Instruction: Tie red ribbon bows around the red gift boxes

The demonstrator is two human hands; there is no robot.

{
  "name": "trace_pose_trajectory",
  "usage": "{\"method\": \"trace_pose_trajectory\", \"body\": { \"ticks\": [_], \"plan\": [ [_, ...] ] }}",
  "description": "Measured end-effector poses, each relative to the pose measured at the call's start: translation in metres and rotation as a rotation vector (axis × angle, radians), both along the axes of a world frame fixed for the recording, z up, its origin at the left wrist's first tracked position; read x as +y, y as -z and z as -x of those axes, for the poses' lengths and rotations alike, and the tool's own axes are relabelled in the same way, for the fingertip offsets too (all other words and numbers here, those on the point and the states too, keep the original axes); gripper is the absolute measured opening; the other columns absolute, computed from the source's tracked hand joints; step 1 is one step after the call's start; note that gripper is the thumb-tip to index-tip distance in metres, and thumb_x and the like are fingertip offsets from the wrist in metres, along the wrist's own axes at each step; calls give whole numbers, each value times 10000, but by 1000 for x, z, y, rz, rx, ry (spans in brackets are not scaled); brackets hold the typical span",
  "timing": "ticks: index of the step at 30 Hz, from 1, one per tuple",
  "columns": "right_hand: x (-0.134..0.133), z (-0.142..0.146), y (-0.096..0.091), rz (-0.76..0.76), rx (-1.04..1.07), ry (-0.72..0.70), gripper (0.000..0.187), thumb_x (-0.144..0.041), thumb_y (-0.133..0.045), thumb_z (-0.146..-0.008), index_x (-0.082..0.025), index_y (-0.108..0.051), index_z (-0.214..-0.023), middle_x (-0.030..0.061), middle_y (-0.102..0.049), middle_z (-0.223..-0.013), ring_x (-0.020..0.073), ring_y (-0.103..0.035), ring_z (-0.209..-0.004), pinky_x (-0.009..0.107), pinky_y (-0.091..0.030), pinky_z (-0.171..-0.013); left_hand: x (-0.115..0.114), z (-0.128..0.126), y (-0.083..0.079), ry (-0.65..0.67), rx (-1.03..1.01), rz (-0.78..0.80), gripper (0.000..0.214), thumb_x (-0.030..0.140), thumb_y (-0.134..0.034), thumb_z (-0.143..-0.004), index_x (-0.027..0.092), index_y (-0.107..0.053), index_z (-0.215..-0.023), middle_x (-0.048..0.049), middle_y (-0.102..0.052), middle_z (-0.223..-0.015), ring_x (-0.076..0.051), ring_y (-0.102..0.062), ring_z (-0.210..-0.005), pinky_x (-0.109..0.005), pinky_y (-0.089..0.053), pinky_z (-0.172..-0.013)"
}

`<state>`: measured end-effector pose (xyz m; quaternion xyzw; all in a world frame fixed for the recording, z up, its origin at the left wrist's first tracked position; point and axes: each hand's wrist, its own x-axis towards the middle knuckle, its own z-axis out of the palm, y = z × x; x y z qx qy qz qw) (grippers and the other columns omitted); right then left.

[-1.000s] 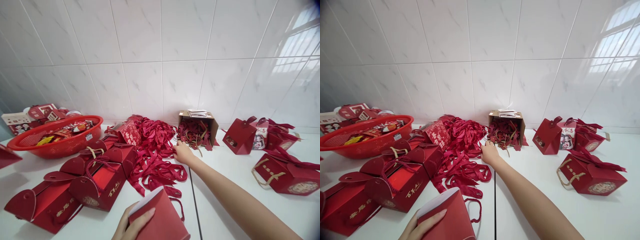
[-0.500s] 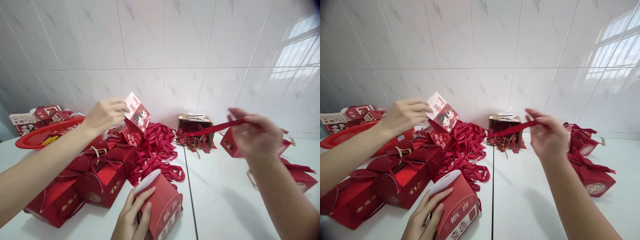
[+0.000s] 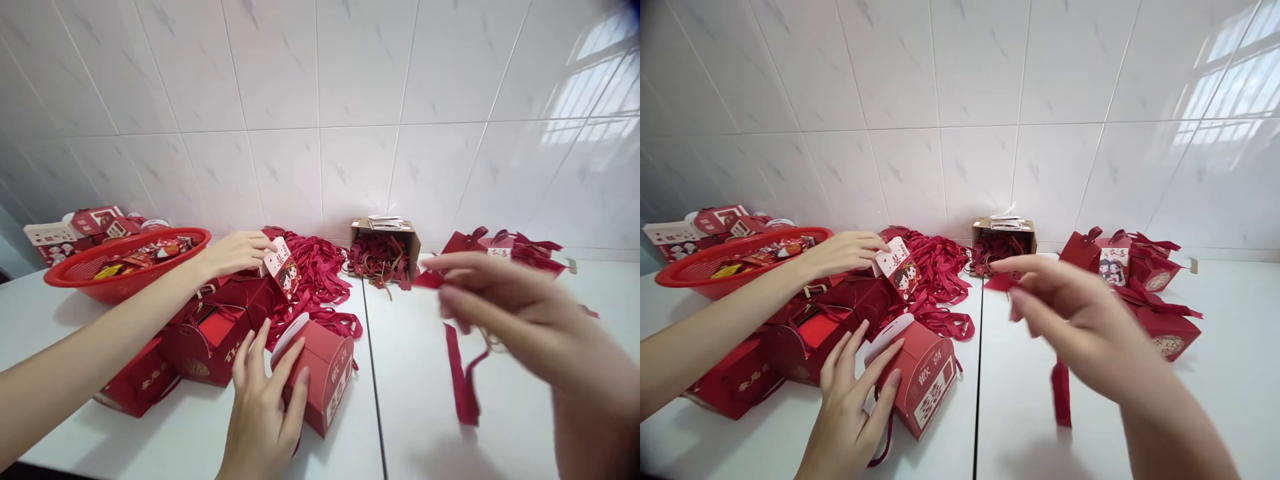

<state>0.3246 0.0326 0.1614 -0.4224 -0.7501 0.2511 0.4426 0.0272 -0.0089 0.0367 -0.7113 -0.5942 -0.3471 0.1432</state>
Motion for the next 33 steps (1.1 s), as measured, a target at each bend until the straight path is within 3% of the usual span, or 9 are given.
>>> {"method": "trace_pose_trajectory", "body": {
  "ticks": [3,6,9,12,18,25,33],
  "plan": [
    [1,40,11,275,-115,-250,166,-307,-493,-876,-218,-473,-1015,-2,-599,-688,125,-554,-604,232,-428,-502,1,-4,-19,35,45,-138,389,200,-565,-821,264,-582,-1204,-125,-295,-1459,-398,-280,-1302,-625,-346,-968],
    [5,58,25,410,-151,-365,138,-248,-508,-848,-205,-383,-806,-11,-603,-691,128,-565,-649,235,-417,-555,1,-10,-34,171,49,-254,451,108,-594,-794,249,-552,-1221,-115,-499,-1286,-296,-472,-1168,-519,-367,-993],
    [7,64,33,494,-116,-445,159,-208,-486,-846,-205,-346,-772,-2,-637,-731,132,-584,-698,237,-420,-599,2,-15,-39,366,-32,-200,486,22,-539,-808,221,-506,-1250,-81,-571,-1149,-190,-547,-1082,-340,-453,-950],
    [9,65,36,563,-114,-483,145,-195,-467,-849,-206,-343,-776,3,-663,-742,119,-574,-660,220,-404,-568,5,-18,-36,460,-174,-69,449,18,-475,-841,224,-499,-1239,-66,-556,-1170,-161,-537,-1122,-291,-469,-965],
    [9,68,39,460,-201,-382,99,-216,-483,-838,-199,-401,-785,14,-649,-753,143,-586,-689,237,-382,-562,12,-21,-32,455,-337,239,336,127,-490,-860,231,-532,-1177,-59,-612,-1121,-177,-603,-1030,-330,-533,-898],
    [3,71,43,316,-275,-379,30,-191,-504,-819,-196,-474,-818,-2,-594,-689,130,-531,-622,233,-350,-538,12,-21,-35,409,-171,196,309,172,-522,-849,225,-594,-1144,-48,-680,-1063,-199,-617,-1012,-364,-511,-899],
    [-2,66,37,263,-384,-332,24,-188,-476,-830,-207,-467,-818,-12,-562,-665,115,-458,-561,224,-274,-489,14,-21,-28,496,-163,171,357,120,-514,-856,193,-559,-1203,-48,-674,-1091,-149,-629,-999,-260,-517,-874]
  ]
}}
